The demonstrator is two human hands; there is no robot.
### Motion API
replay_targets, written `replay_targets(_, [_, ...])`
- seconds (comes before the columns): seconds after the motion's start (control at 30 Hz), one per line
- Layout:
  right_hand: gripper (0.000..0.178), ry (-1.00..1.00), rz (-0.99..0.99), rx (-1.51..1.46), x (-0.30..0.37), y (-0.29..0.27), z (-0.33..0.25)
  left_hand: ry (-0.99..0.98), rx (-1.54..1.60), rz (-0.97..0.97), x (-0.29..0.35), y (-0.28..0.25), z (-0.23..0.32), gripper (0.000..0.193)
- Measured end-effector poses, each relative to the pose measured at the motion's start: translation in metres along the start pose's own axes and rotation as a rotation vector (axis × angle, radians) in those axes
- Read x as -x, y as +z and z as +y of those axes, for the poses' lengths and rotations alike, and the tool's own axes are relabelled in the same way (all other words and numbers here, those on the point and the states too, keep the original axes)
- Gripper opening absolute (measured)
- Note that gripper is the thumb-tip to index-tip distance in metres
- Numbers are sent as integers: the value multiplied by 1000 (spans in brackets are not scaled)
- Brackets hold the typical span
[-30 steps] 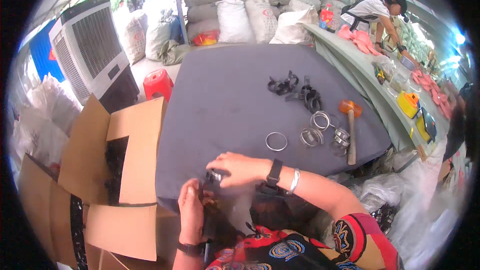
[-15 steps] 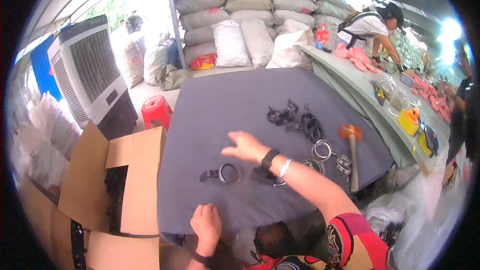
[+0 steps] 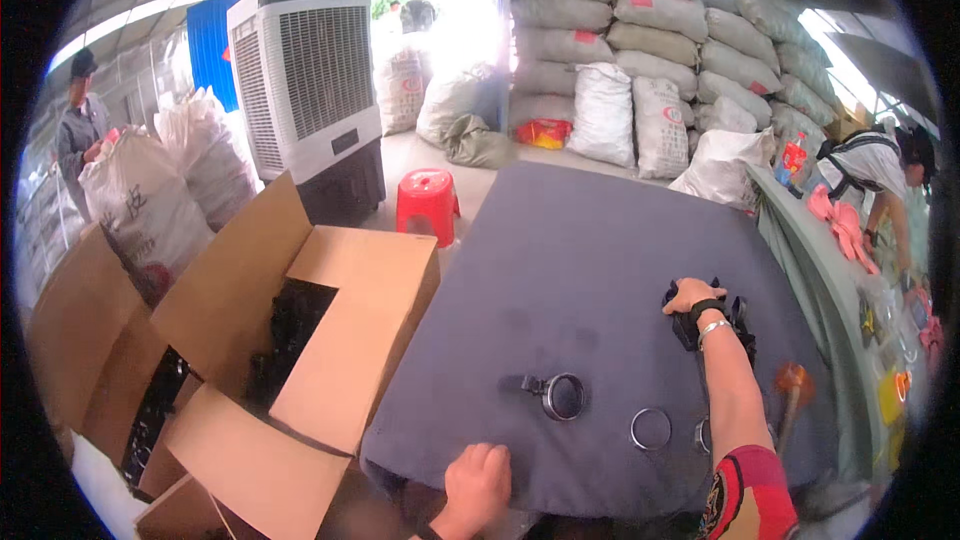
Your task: Assembling black plastic industrial components with metal rings using a rubber mallet.
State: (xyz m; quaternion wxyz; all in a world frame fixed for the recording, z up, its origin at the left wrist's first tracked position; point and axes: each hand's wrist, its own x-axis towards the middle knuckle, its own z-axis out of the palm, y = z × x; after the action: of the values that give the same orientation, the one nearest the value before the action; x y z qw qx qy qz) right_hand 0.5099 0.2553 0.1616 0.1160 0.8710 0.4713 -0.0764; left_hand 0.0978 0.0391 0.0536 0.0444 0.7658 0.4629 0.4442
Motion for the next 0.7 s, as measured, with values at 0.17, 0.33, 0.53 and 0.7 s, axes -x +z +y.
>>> replay_targets(0.17, [77,-292,27,68,28,15,12,-12,-46,-58,-5,6,-4,12])
replay_targets(0.33, [81,-646,89,30,77,39,23,17,-111,-5,-9,12,-9,7])
replay_targets(0.53, [49,-720,237,-216,96,73,52,24,-128,-32,-7,14,1,7])
replay_targets(0.7, [25,-637,405,-391,105,71,47,22,-140,-7,-3,10,0,6])
